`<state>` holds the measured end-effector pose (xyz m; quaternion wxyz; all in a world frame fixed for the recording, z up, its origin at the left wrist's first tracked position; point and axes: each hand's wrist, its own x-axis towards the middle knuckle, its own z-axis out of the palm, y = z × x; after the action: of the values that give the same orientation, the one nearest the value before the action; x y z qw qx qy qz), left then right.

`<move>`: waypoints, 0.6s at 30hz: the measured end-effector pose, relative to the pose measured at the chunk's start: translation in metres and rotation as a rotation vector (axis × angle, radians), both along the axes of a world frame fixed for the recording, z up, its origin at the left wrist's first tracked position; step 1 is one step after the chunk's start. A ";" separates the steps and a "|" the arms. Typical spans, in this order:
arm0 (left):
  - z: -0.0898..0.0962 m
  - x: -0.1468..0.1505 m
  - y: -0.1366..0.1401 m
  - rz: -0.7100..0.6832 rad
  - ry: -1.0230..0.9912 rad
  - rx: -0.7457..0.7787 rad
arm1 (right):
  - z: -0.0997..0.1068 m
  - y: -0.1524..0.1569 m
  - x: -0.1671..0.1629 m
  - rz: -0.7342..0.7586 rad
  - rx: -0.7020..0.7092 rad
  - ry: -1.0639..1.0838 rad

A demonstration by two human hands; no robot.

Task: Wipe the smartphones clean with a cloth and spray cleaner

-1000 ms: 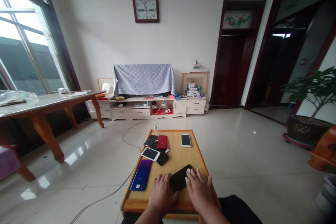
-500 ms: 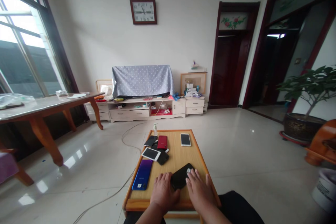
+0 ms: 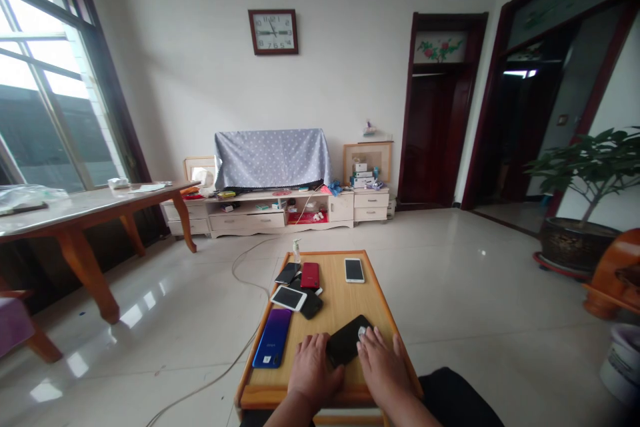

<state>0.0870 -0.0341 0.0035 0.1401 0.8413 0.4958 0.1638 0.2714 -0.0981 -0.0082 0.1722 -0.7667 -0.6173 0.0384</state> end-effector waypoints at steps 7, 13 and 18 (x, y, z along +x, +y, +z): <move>0.001 -0.002 -0.001 -0.020 -0.025 -0.008 | 0.003 -0.014 -0.028 0.196 -0.024 0.096; 0.003 0.001 -0.002 0.002 0.042 -0.007 | 0.007 -0.002 0.005 -0.080 -0.022 0.010; 0.002 -0.001 -0.003 0.011 -0.004 -0.002 | 0.005 -0.008 -0.027 0.143 -0.040 0.067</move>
<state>0.0865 -0.0373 0.0055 0.1409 0.8382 0.5001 0.1658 0.2441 -0.1062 -0.0028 0.1745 -0.7223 -0.6633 0.0886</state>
